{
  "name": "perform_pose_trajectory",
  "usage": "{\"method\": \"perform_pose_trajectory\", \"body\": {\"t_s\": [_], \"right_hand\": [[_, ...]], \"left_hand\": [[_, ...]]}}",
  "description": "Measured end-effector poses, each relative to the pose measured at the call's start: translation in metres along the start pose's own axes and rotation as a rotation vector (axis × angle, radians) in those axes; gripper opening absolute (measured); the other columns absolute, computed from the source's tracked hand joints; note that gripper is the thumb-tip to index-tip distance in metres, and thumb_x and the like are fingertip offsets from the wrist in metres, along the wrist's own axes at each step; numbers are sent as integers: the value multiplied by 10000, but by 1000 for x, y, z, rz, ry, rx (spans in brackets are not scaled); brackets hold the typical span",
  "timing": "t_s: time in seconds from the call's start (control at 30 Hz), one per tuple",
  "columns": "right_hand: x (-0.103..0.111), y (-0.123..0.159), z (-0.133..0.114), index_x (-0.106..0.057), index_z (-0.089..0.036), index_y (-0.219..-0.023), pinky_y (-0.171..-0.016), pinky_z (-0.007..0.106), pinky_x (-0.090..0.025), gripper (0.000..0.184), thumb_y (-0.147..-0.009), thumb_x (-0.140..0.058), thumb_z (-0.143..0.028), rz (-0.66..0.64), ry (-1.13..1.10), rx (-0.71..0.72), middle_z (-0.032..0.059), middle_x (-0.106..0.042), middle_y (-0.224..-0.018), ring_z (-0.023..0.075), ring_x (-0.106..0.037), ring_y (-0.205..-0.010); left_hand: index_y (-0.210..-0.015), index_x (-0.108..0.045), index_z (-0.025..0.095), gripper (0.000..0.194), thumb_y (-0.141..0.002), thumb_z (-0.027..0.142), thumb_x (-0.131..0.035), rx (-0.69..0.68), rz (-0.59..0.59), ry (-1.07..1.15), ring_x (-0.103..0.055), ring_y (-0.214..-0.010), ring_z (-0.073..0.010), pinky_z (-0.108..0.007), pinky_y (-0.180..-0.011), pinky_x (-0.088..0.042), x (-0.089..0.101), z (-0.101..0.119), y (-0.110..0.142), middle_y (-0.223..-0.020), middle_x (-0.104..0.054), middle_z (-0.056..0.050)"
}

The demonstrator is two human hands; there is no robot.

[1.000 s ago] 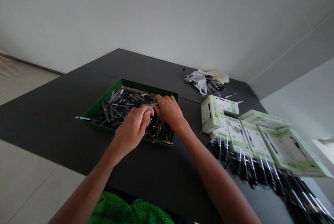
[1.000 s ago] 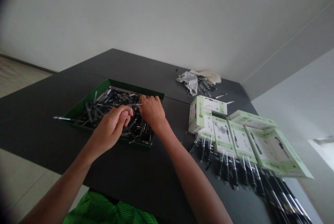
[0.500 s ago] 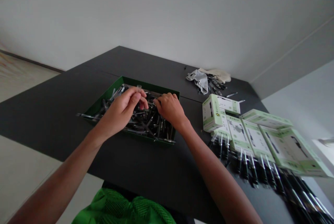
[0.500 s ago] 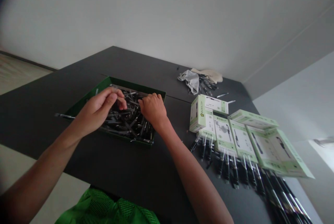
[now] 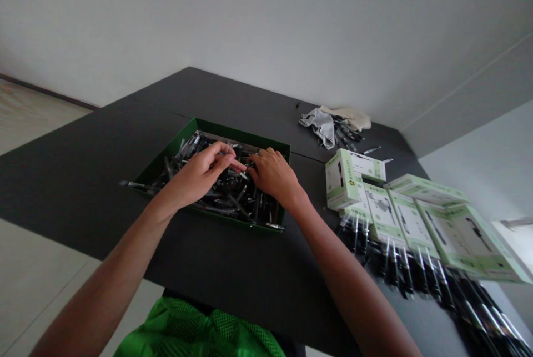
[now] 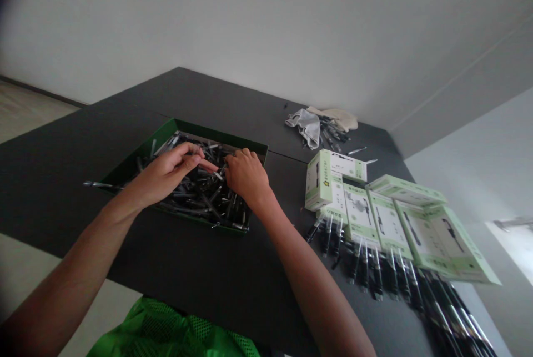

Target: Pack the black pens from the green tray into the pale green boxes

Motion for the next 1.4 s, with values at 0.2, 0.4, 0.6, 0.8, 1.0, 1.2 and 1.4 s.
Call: {"method": "perform_pose_trajectory", "body": {"t_s": [0.2,0.4,0.6,0.8,1.0,1.2,1.4], "right_hand": [[4,-1,-4,-762,-151,-1072,-949,401,-425,241,-1040,-545,-249,31,-45,44,131,-738,-1135,280,-596,-1093],[2,-1,-4,-760,-145,-1075,-911,376,-426,231,-1033,-546,-222,33,-65,57,126,-745,-1092,270,-595,-1059],[1,-1,-7,-783,-149,-1067,-927,374,-435,243,-1033,-574,-268,20,-71,95,127,-751,-1080,273,-605,-1065],[2,0,-10,-795,-141,-1026,-931,370,-444,229,-1008,-584,-227,14,-81,119,133,-770,-1020,265,-637,-1043],[5,0,-13,-798,-181,-960,-950,378,-430,306,-1011,-676,-457,9,-157,161,75,-767,-903,243,-674,-958],[2,-1,-11,-755,-166,-1114,-939,348,-420,204,-1014,-693,-332,-27,-169,166,75,-772,-960,230,-680,-994],[2,-4,-5,-742,-182,-1214,-860,308,-441,209,-1024,-674,-237,4,-254,133,72,-772,-1013,206,-689,-959]], "left_hand": [[-1087,-550,243,341,-1081,571,-459,-9,-4,-65,-753,-1127,-269,-383,-1054,-525,-1,1,-1,-1103,-842,-82],[-1091,-543,239,341,-1086,568,-454,-6,4,-65,-750,-1106,-253,-367,-1060,-508,0,-1,-1,-1132,-837,-86],[-1104,-539,240,366,-1083,591,-438,-3,11,-90,-725,-1135,-264,-386,-1087,-486,2,-1,-1,-1134,-835,-95],[-1087,-539,243,364,-1076,595,-448,6,15,-75,-723,-1130,-276,-395,-1075,-497,2,0,0,-1130,-834,-105],[-1086,-541,243,374,-1077,603,-439,-6,20,-88,-741,-1101,-276,-387,-1045,-511,3,1,0,-1117,-840,-97],[-1080,-538,247,362,-1081,598,-445,-3,16,-77,-737,-1104,-272,-395,-1068,-496,3,0,0,-1126,-839,-93],[-1071,-547,246,369,-1073,600,-442,13,22,-82,-731,-1107,-282,-399,-1037,-505,3,1,0,-1117,-842,-98]]}}
Point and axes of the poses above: each hand's wrist, its own y-axis away from the middle knuckle, its own x-axis out of the back of the hand, z = x × y, the point moved 9 cm from there along -y, towards the middle knuckle
